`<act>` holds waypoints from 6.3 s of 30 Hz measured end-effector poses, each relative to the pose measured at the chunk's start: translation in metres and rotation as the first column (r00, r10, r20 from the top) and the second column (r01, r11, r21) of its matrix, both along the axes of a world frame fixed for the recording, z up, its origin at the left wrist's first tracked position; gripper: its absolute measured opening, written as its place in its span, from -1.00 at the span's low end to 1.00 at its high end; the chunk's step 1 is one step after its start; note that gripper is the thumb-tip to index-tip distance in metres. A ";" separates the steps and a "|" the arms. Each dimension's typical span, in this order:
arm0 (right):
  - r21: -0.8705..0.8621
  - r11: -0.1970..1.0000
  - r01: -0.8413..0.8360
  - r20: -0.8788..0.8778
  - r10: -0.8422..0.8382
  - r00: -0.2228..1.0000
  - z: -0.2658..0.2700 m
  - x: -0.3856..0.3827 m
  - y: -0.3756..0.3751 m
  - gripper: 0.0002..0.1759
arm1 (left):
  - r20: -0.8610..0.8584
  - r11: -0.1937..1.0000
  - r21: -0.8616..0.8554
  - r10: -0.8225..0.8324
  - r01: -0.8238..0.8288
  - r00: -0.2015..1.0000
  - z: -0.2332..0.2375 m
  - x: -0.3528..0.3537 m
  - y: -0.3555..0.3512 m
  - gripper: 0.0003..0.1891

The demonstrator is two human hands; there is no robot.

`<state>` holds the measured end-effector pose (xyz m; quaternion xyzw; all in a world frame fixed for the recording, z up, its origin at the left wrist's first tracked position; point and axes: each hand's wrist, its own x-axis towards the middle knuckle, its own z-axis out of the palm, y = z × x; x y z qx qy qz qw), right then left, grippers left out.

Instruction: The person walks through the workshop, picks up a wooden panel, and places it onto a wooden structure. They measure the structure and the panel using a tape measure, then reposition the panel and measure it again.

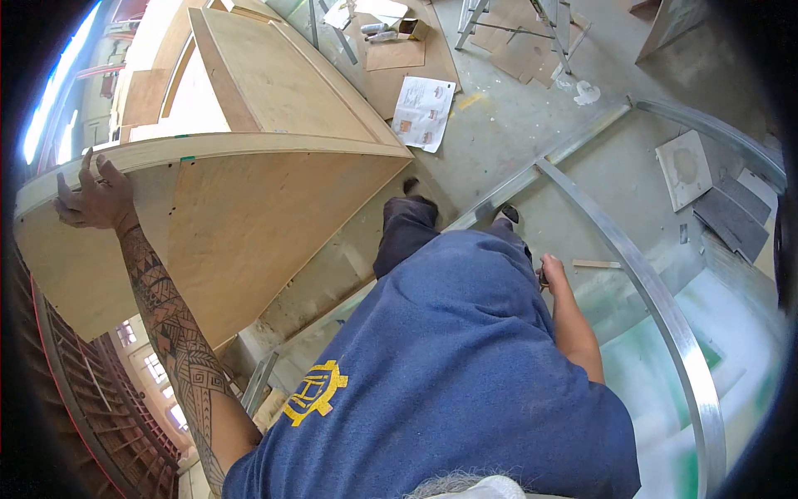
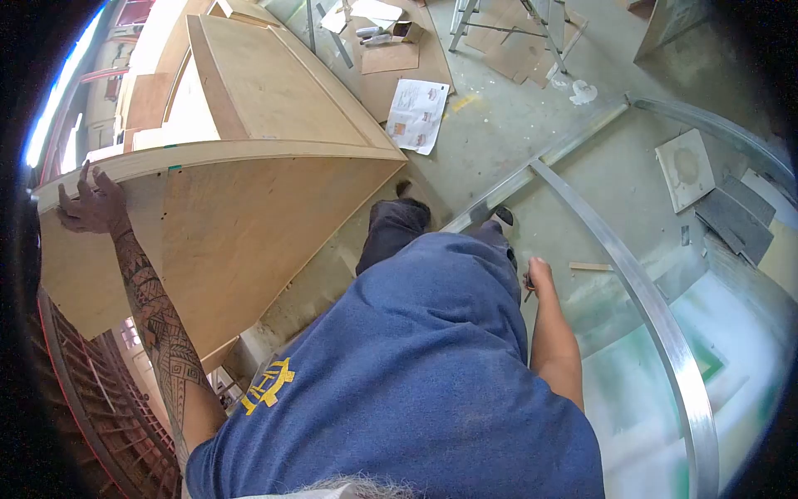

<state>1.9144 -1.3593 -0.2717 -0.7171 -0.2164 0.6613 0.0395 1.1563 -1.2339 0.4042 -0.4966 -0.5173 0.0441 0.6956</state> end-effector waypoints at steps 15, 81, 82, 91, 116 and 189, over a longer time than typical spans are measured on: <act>0.103 0.986 0.129 -0.111 -0.117 0.987 0.024 -0.011 0.087 -0.66 | 0.002 0.997 -0.001 0.076 -0.076 0.997 0.000 0.009 -0.002 -0.70; 0.075 0.977 -0.201 -0.001 0.202 0.979 -0.008 -0.040 0.100 -0.75 | 0.101 0.992 0.040 0.114 -0.119 0.988 -0.001 0.036 -0.023 -0.70; 0.085 0.976 -0.198 -0.006 0.200 0.980 -0.011 -0.041 0.097 -0.75 | 0.114 0.989 0.029 0.144 -0.148 0.983 0.000 0.034 -0.024 -0.71; 0.103 0.957 -0.269 -0.008 0.272 0.962 -0.033 -0.044 0.080 -0.73 | 0.144 0.997 0.032 0.065 -0.071 0.987 -0.003 0.049 -0.017 -0.77; 0.093 0.770 -0.631 0.100 0.623 0.776 0.006 -0.074 0.122 -0.69 | 0.605 0.958 -0.059 -0.188 0.280 0.774 -0.045 0.093 -0.054 -0.31; 0.041 -0.372 -0.927 0.271 0.897 -0.348 0.037 -0.880 -0.722 -0.46 | 0.569 0.612 -0.265 -0.525 -0.745 -0.633 -0.613 -0.051 -1.505 -0.79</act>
